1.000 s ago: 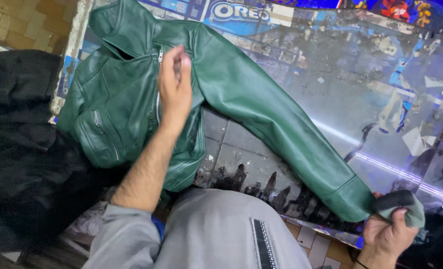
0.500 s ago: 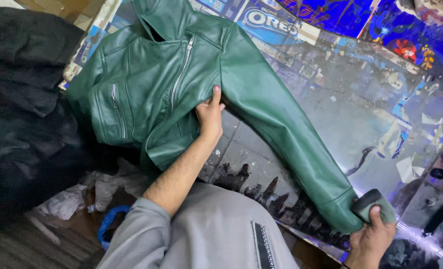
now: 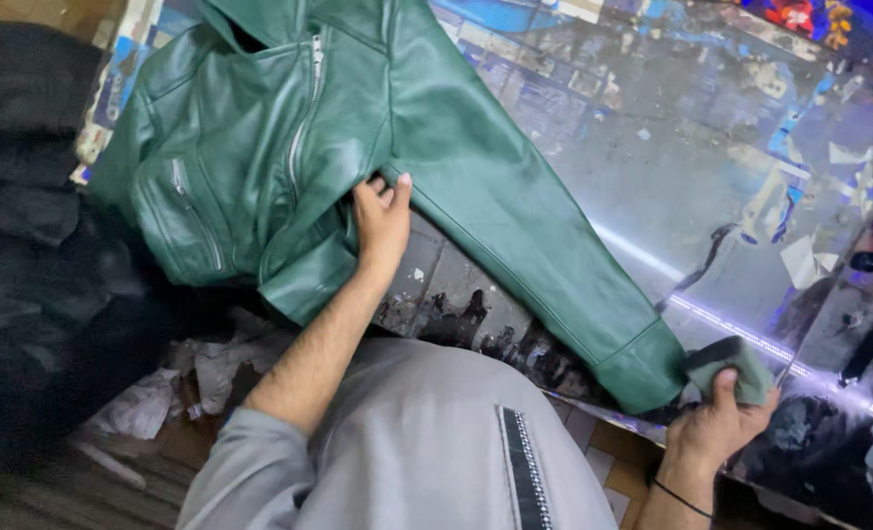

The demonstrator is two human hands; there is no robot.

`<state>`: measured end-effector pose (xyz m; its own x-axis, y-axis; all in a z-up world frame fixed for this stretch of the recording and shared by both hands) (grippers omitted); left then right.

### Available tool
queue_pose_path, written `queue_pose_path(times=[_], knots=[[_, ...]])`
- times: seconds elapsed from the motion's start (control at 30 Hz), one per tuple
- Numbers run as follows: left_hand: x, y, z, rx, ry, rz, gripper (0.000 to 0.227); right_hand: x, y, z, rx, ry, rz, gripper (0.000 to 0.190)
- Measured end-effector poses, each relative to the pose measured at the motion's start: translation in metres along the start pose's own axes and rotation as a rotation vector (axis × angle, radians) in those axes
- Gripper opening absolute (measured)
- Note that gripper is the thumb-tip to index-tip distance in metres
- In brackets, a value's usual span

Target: The person wipes the surface of a green leather jacket with a cloth, focusing on the sleeves and cuffs. They repeatedly rub the fabric to remove dirt or polish the material, adjusting the jacket's position on the workbench as needed.

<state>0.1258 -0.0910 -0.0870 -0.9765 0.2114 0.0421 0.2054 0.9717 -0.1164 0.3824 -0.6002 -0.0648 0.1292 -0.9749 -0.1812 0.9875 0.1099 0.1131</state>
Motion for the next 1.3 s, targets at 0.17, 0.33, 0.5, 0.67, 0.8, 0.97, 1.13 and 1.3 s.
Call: queue_pose_path(times=[0.17, 0.33, 0.5, 0.67, 0.8, 0.97, 1.13, 1.3], knots=[[-0.03, -0.083, -0.09, -0.629, 0.271, 0.204, 0.053, -0.031, -0.01, 0.033, 0.154, 0.144, -0.053, 0.028], [-0.104, -0.033, -0.097, -0.982, 0.804, 0.684, 0.049, -0.081, -0.005, -0.01, -0.038, 0.297, -0.086, 0.034], [-0.078, 0.016, -0.079, -1.015, 1.045, 0.798, 0.076, -0.075, -0.036, -0.036, 0.057, 0.26, -0.079, 0.034], [-0.072, 0.015, -0.065, -0.964, 1.126, 0.842, 0.077, -0.057, -0.053, -0.056, 0.033, 0.297, -0.072, 0.039], [-0.091, 0.001, -0.071, -0.943, 1.171, 0.91, 0.075, -0.054, -0.053, -0.042, -0.028, 0.408, -0.169, 0.038], [-0.136, -0.074, -0.069, -1.184, 0.99, 1.287, 0.077, -0.06, -0.077, 0.0, 0.085, 0.379, -0.324, 0.037], [-0.134, -0.126, -0.037, -1.42, 0.916, 1.645, 0.091, -0.087, -0.117, 0.009, 0.126, 0.257, -0.341, 0.036], [-0.13, -0.126, -0.02, -1.456, 0.845, 1.63, 0.075, -0.087, -0.177, -0.017, 0.003, 0.235, -0.597, 0.038]])
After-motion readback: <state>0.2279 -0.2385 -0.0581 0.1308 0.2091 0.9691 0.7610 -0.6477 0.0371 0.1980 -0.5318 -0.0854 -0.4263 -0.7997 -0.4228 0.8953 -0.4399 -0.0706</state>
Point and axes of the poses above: each hand's wrist, its own y-axis towards the middle knuckle, its own x-axis out of the back of the hand, z = x × y, the point moved 7 cm from there along y, towards the middle knuckle, and after that the axes turned 6 degrees about -y, right-handed, at the moved point
